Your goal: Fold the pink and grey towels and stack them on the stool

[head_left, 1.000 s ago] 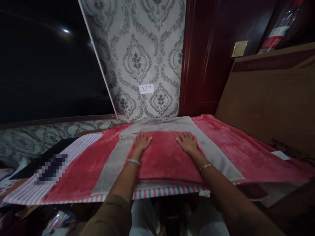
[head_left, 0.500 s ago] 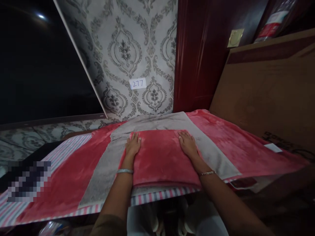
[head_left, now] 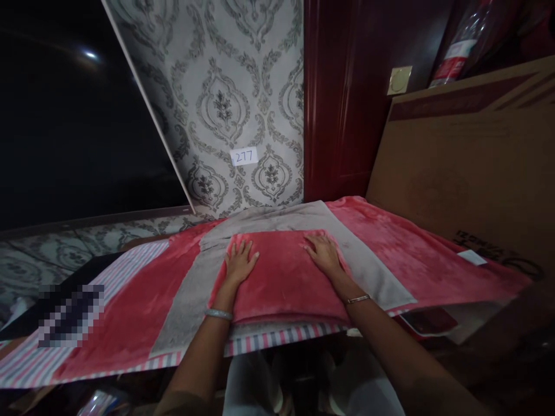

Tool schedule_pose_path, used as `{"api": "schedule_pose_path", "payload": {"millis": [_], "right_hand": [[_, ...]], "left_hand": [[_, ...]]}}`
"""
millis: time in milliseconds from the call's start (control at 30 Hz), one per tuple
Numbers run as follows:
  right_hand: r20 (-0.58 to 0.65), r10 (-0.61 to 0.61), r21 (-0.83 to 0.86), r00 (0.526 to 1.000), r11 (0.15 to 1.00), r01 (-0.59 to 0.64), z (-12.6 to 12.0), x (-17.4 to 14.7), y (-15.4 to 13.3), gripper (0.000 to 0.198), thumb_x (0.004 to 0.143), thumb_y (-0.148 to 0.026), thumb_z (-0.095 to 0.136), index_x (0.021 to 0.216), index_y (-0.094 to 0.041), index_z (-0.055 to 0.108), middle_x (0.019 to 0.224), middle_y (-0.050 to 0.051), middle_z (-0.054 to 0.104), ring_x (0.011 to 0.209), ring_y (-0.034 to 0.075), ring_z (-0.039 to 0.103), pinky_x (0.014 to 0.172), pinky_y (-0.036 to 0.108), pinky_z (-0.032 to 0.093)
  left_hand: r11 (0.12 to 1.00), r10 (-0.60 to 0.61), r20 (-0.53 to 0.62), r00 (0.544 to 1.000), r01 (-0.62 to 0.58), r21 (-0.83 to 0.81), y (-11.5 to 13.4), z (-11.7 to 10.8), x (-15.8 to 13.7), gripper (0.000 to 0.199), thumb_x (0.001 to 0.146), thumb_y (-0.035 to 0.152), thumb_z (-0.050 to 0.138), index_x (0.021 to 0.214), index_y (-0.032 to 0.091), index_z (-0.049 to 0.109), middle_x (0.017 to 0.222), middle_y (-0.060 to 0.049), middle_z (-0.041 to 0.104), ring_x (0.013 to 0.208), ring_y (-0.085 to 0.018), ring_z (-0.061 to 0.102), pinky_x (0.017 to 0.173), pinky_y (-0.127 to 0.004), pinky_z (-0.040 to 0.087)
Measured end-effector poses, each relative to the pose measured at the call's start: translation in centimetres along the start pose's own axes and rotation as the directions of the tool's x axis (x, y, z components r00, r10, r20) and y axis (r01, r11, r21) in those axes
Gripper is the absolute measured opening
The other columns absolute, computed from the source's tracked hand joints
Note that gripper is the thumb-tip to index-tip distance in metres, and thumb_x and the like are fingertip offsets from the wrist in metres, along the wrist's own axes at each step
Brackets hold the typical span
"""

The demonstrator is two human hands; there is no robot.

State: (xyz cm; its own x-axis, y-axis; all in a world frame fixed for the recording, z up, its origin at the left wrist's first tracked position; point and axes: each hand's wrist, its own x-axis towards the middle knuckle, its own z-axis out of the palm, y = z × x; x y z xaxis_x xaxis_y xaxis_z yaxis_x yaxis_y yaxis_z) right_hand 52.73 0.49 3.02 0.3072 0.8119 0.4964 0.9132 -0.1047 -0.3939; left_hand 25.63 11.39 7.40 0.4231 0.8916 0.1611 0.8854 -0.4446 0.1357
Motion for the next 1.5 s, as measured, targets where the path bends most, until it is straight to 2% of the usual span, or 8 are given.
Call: {"api": "schedule_pose_path", "payload": {"millis": [167,400,633,1000,1167,1267,1367,1500], "right_hand": [[0.051,0.073,-0.050,0.996,0.996,-0.070,-1.0,1.1,-0.8,0.036,0.094,-0.029,0.054,0.125,-0.023,0.070,0.130,0.009,0.069,0.124,0.024,0.058,0.110,0.042,0.034],[-0.001,0.185,0.003,0.983,0.983,-0.185,-0.9,2.9,-2.3,0.016,0.084,-0.024,0.061,0.088,-0.020,0.077,0.106,0.013,0.075,0.110,0.027,0.063,0.101,0.040,0.039],[-0.150,0.332,0.325,0.931,0.906,-0.271,0.3,2.7,0.0,0.034,0.088,-0.032,0.043,0.086,-0.014,0.072,0.091,0.012,0.075,0.083,0.022,0.065,0.077,0.031,0.048],[-0.266,0.430,0.572,0.863,0.791,-0.217,1.0,2.6,2.1,0.054,0.087,-0.058,0.040,0.088,-0.012,0.068,0.082,0.010,0.070,0.077,0.020,0.060,0.076,0.032,0.050],[-0.170,0.320,0.491,0.932,0.848,-0.202,0.1,1.4,0.6,0.051,0.089,-0.052,0.044,0.109,-0.013,0.071,0.108,0.015,0.073,0.102,0.026,0.063,0.096,0.041,0.048],[0.008,0.200,0.197,0.980,0.960,-0.198,-0.8,-1.1,-0.6,0.062,0.090,-0.053,0.049,0.140,-0.016,0.058,0.149,0.016,0.054,0.139,0.031,0.044,0.115,0.049,0.033],[0.244,0.162,-0.207,0.956,0.972,-0.112,-2.2,-3.8,-1.0,0.068,0.097,-0.055,0.039,0.155,-0.019,0.040,0.163,0.012,0.034,0.151,0.031,0.028,0.119,0.055,0.025],[0.312,0.210,-0.335,0.926,0.937,-0.100,-4.1,-5.6,-1.2,0.063,0.101,-0.049,0.033,0.156,-0.020,0.038,0.165,0.013,0.030,0.151,0.030,0.027,0.116,0.057,0.030]], "left_hand": [[1.000,-0.010,0.010,1.000,0.010,-0.021,-0.3,1.0,-0.2,0.065,0.100,0.055,0.032,0.158,0.027,0.035,0.168,-0.006,0.023,0.155,-0.035,0.015,0.121,-0.063,0.020],[1.000,-0.009,-0.023,1.000,0.009,-0.030,-0.2,0.8,-0.3,0.063,0.100,0.055,0.034,0.157,0.029,0.038,0.167,-0.005,0.026,0.155,-0.034,0.018,0.122,-0.061,0.021],[0.999,-0.002,-0.032,0.999,0.001,-0.032,-0.4,1.0,-0.3,0.063,0.100,0.054,0.033,0.157,0.028,0.038,0.167,-0.005,0.026,0.155,-0.035,0.018,0.122,-0.060,0.021],[0.999,0.000,-0.034,0.999,-0.002,-0.047,-0.3,1.0,-0.3,0.063,0.100,0.056,0.033,0.157,0.028,0.038,0.167,-0.005,0.026,0.155,-0.035,0.017,0.122,-0.061,0.021],[0.998,-0.006,-0.005,1.000,0.006,-0.069,-0.1,0.9,-0.3,0.065,0.100,0.057,0.033,0.157,0.028,0.037,0.168,-0.005,0.025,0.155,-0.035,0.015,0.123,-0.062,0.018],[0.996,-0.002,0.001,1.000,0.002,-0.090,0.1,0.9,-0.5,0.066,0.099,0.058,0.033,0.157,0.028,0.037,0.168,-0.005,0.024,0.156,-0.035,0.014,0.123,-0.062,0.017],[0.995,0.012,0.003,1.000,-0.011,-0.104,0.2,1.1,-0.6,0.066,0.099,0.058,0.033,0.158,0.027,0.036,0.168,-0.005,0.024,0.155,-0.036,0.014,0.123,-0.063,0.016],[0.994,0.013,0.020,1.000,-0.011,-0.111,0.3,0.8,-0.4,0.067,0.100,0.058,0.033,0.158,0.026,0.034,0.168,-0.005,0.022,0.155,-0.037,0.013,0.122,-0.063,0.015]]}}
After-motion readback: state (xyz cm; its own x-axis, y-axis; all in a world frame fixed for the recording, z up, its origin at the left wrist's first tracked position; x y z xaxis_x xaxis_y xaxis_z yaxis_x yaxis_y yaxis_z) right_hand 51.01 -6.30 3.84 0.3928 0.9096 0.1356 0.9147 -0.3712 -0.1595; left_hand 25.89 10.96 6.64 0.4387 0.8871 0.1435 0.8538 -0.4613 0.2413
